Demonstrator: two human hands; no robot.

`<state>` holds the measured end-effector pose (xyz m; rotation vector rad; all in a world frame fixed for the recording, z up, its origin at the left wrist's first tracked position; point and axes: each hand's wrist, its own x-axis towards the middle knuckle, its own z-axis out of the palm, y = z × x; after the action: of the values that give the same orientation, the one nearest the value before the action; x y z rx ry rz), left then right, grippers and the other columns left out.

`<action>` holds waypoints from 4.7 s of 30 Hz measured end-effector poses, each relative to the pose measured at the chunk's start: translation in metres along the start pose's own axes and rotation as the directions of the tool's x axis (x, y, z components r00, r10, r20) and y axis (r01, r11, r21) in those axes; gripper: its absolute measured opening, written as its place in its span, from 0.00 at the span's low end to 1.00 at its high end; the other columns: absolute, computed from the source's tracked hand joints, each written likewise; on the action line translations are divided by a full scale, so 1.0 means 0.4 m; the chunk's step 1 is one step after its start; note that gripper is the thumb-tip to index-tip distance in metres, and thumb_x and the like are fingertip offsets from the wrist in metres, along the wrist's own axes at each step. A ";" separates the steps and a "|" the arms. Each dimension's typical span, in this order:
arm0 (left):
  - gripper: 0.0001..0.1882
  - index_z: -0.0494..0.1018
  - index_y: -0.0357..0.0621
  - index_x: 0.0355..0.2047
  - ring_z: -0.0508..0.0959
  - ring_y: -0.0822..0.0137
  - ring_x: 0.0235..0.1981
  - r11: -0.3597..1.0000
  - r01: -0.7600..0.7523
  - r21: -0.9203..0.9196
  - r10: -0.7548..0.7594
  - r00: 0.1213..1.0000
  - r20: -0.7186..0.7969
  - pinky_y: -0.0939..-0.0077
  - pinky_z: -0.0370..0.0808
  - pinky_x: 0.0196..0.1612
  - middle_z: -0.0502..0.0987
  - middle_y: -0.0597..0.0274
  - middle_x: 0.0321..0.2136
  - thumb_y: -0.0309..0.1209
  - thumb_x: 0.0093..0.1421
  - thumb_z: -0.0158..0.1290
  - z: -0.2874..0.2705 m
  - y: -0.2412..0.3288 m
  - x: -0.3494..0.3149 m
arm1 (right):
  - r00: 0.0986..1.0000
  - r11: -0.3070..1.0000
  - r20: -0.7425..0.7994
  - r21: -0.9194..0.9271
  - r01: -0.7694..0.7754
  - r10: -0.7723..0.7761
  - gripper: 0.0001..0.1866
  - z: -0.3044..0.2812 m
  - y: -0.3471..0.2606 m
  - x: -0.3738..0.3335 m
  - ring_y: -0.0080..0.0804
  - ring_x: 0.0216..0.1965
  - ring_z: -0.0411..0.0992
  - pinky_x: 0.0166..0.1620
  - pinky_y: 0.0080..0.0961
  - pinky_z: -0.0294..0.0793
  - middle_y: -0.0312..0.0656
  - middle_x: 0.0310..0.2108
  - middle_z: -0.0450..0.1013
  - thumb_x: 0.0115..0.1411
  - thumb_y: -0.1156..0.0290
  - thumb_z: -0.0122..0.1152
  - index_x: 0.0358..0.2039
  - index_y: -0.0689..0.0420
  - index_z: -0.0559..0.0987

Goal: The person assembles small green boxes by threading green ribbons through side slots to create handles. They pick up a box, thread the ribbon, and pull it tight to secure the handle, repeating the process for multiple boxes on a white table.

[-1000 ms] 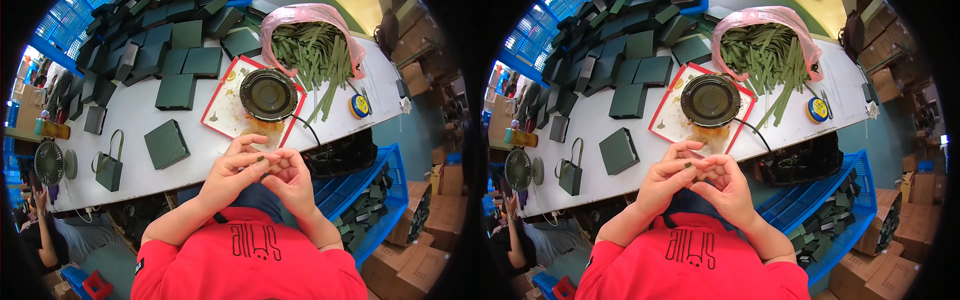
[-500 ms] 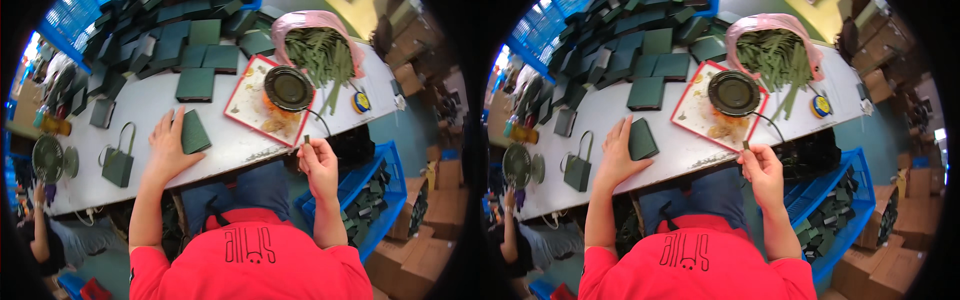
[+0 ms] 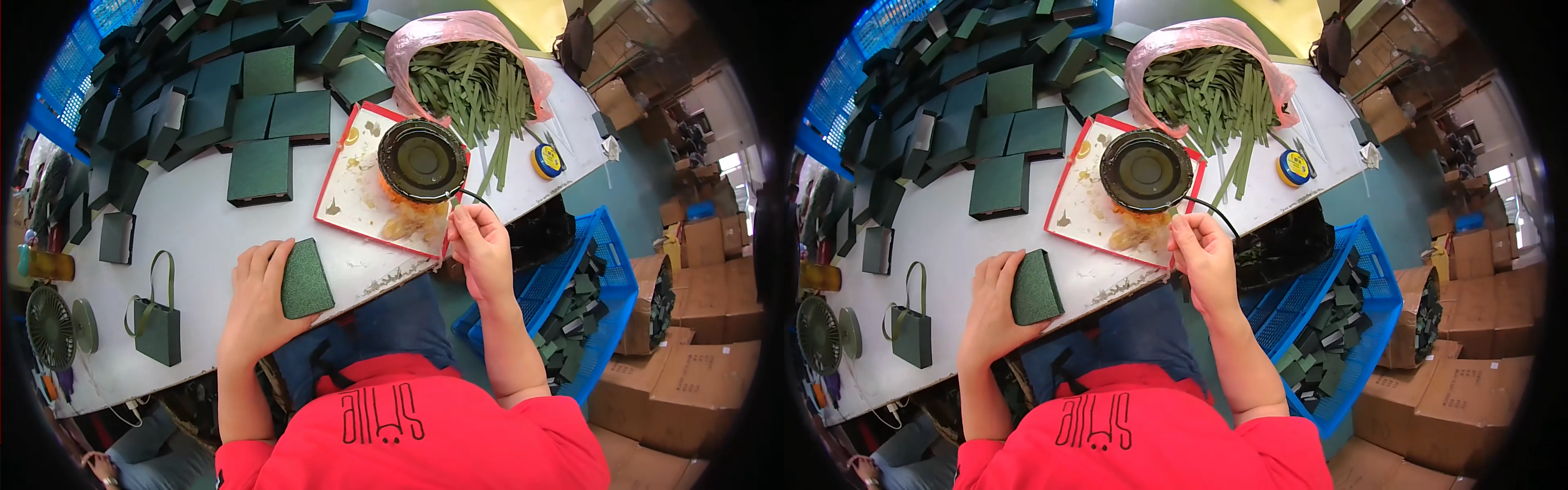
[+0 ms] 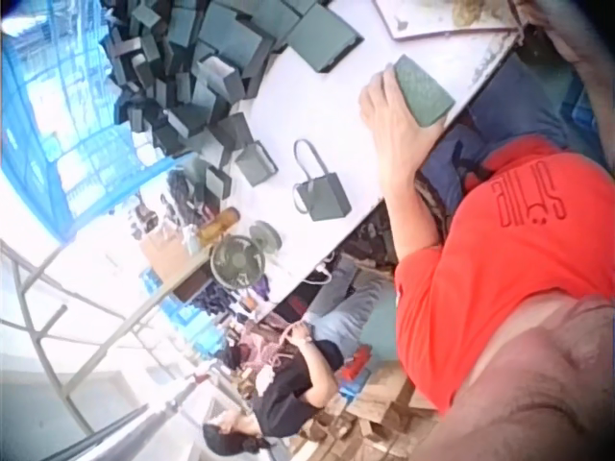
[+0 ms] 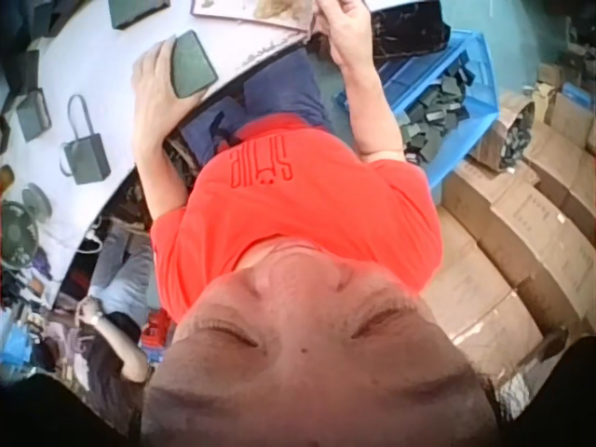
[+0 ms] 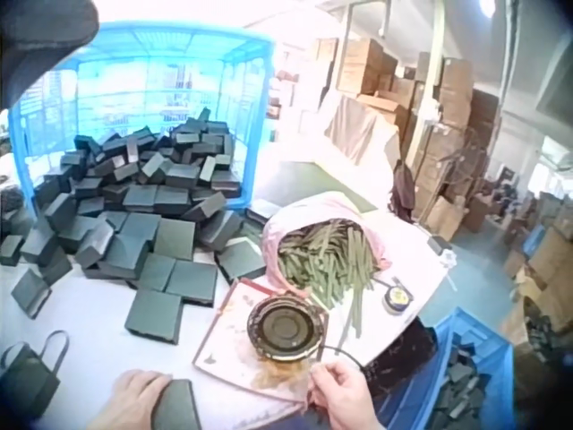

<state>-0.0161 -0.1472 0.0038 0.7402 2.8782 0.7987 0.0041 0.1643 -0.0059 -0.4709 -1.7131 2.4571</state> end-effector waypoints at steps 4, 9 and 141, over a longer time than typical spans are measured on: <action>0.48 0.62 0.37 0.61 0.63 0.43 0.61 1.000 0.018 0.021 -0.018 1.000 0.002 0.53 0.61 0.64 0.65 0.47 0.58 0.31 0.38 0.71 0.002 0.013 0.004 | 1.000 1.000 -0.001 -0.009 -0.009 0.008 0.08 0.009 0.005 0.010 0.10 0.17 0.56 0.21 0.15 0.53 0.31 0.26 0.71 0.69 0.66 0.59 0.39 0.58 0.75; 0.49 0.59 0.38 0.62 0.60 0.43 0.63 0.999 0.029 0.037 -0.029 0.999 0.021 0.50 0.60 0.63 0.63 0.47 0.60 0.32 0.39 0.69 0.008 0.016 0.005 | 1.000 0.999 -0.011 -0.041 -0.027 0.027 0.09 0.014 0.005 0.020 0.11 0.17 0.57 0.22 0.15 0.54 0.30 0.24 0.71 0.68 0.65 0.60 0.36 0.57 0.75; 0.53 0.65 0.36 0.61 0.69 0.43 0.56 0.905 -0.261 -0.335 0.249 0.965 -0.080 0.54 0.67 0.60 0.69 0.47 0.55 0.33 0.31 0.73 0.011 0.052 -0.012 | 0.998 0.992 -0.043 0.117 -0.043 0.048 0.08 0.013 0.015 -0.006 0.13 0.16 0.58 0.18 0.13 0.53 0.33 0.21 0.69 0.67 0.69 0.60 0.33 0.57 0.73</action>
<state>-0.0021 -0.1319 0.0101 1.0729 2.5902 1.3137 0.0054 0.1569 -0.0095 -0.5542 -1.5487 2.5389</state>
